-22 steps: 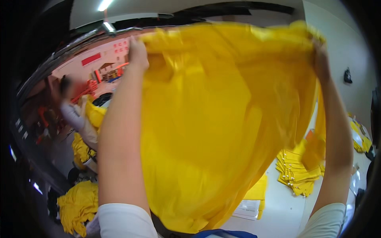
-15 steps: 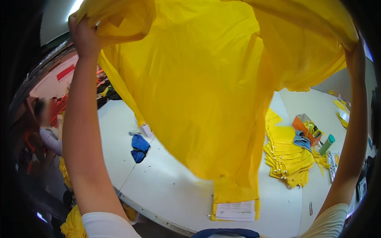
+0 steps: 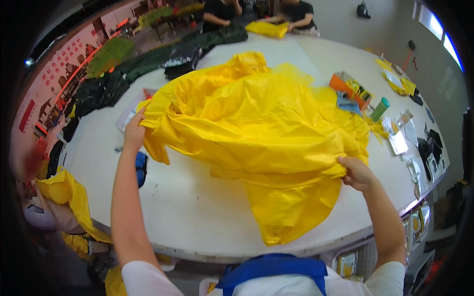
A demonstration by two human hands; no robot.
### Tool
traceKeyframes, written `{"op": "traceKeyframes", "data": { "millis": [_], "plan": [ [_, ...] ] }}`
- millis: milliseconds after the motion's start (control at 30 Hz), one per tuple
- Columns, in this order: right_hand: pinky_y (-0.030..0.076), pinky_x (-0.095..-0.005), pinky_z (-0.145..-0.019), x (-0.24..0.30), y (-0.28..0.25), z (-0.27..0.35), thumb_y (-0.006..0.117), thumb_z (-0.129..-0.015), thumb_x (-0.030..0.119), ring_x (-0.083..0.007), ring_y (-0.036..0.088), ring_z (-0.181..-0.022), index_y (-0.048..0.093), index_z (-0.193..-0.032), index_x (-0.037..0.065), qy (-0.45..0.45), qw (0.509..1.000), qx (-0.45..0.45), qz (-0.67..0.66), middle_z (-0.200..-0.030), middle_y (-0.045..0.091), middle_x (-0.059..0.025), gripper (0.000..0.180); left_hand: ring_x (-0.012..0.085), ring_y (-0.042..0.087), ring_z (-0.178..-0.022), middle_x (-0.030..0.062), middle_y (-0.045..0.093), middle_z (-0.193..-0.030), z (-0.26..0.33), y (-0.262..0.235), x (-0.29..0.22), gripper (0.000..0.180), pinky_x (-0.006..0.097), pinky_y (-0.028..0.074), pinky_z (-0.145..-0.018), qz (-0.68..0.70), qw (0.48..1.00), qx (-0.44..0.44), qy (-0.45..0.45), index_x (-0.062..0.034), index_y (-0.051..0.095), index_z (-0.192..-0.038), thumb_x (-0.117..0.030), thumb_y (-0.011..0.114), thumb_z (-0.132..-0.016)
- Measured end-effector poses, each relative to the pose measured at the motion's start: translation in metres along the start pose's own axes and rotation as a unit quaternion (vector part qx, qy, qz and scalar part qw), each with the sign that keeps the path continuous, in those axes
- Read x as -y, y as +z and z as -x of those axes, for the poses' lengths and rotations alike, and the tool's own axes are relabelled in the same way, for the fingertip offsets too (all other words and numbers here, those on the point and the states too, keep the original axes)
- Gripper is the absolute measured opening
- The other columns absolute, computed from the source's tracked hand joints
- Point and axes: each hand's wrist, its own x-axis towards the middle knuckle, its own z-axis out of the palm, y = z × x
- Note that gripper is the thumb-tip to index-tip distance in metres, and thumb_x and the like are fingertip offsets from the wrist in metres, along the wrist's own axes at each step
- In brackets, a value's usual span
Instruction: The person folds yellow shirts on a large white table, places them into clear plastic packaging, and stacks the packaged items. The person also uses scissors to trim loose threads from the shirts before folding.
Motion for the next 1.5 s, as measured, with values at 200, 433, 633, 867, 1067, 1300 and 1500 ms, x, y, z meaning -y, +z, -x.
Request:
{"op": "traceKeyframes", "data": {
  "millis": [200, 433, 633, 867, 1067, 1300, 1500],
  "plan": [
    [0.029, -0.0198, -0.043, -0.142, 0.010, -0.060, 0.062, -0.086, 0.022, -0.0049, 0.037, -0.051, 0.054, -0.094, 0.009, 0.037, 0.999, -0.014, -0.033, -0.065, 0.045, 0.0045, 0.017, 0.0368, 0.052, -0.110, 0.0203, 0.057, -0.117, 0.131, 0.075, 0.068, 0.017, 0.042, 0.041, -0.095, -0.233, 0.959, 0.083, -0.139, -0.0032, 0.061, -0.096, -0.008, 0.056, -0.080],
    [0.043, -0.0254, -0.061, -0.202, 0.027, -0.033, 0.063, -0.086, 0.017, -0.0127, 0.050, -0.067, 0.052, -0.118, 0.002, 0.100, 0.991, -0.083, 0.041, -0.083, 0.056, -0.0031, 0.037, 0.0415, 0.039, -0.123, 0.0251, 0.046, -0.129, 0.296, 0.147, 0.008, 0.035, 0.049, 0.030, -0.104, -0.140, 0.977, 0.035, -0.158, -0.0031, 0.052, -0.108, -0.006, 0.063, -0.075],
    [0.050, -0.0295, -0.078, -0.167, 0.085, -0.013, 0.055, -0.091, 0.012, -0.0164, 0.060, -0.085, 0.055, -0.115, -0.002, 0.059, 0.983, 0.097, -0.144, -0.094, 0.061, -0.0064, 0.028, 0.0370, 0.037, -0.127, 0.0225, 0.043, -0.132, 0.302, 0.213, -0.220, 0.077, 0.047, 0.027, -0.107, 0.098, 0.959, 0.264, -0.033, -0.0017, 0.041, -0.131, -0.035, 0.075, -0.070],
    [0.048, -0.0238, -0.075, -0.173, 0.050, -0.023, 0.058, -0.090, 0.016, -0.0137, 0.057, -0.089, 0.044, -0.128, 0.003, -0.176, 0.931, -0.294, -0.123, -0.099, 0.058, -0.0034, 0.043, 0.0185, 0.061, -0.095, 0.0071, 0.066, -0.098, 0.229, 0.248, -0.232, 0.020, 0.035, 0.039, -0.094, 0.234, 0.899, 0.357, -0.092, -0.0088, 0.062, -0.103, -0.016, 0.062, -0.084],
    [0.050, -0.0411, -0.083, -0.226, -0.050, -0.106, 0.060, -0.087, 0.020, -0.0274, 0.058, -0.105, 0.044, -0.128, 0.007, -0.093, 0.953, -0.148, -0.246, -0.116, 0.058, -0.0092, 0.046, 0.0130, 0.054, -0.094, 0.0004, 0.059, -0.097, 0.163, 0.172, -0.244, 0.018, 0.025, 0.042, -0.081, 0.414, 0.835, 0.330, -0.153, -0.0064, 0.059, -0.103, -0.010, 0.061, -0.085],
    [0.036, -0.0590, -0.100, 0.029, 0.028, -0.125, 0.036, -0.098, 0.030, -0.0409, 0.045, -0.122, 0.038, -0.131, 0.000, -0.261, 0.884, -0.020, -0.387, -0.132, 0.045, -0.0200, 0.044, 0.0279, 0.061, -0.096, 0.0156, 0.064, -0.099, 0.135, 0.138, -0.239, 0.059, 0.034, 0.048, -0.082, 0.090, 0.929, 0.349, -0.081, 0.0017, 0.062, -0.103, -0.043, 0.076, -0.068],
    [0.042, -0.0298, -0.089, 0.195, 0.285, -0.044, 0.054, -0.093, 0.031, -0.0147, 0.053, -0.104, 0.050, -0.125, 0.005, -0.466, 0.789, 0.368, 0.155, -0.114, 0.058, -0.0054, 0.042, 0.0207, 0.060, -0.102, 0.0102, 0.063, -0.113, 0.022, 0.045, -0.234, 0.050, 0.030, 0.046, -0.089, 0.159, 0.843, 0.468, -0.213, 0.0010, 0.056, -0.119, -0.023, 0.071, -0.078]
  ]
}}
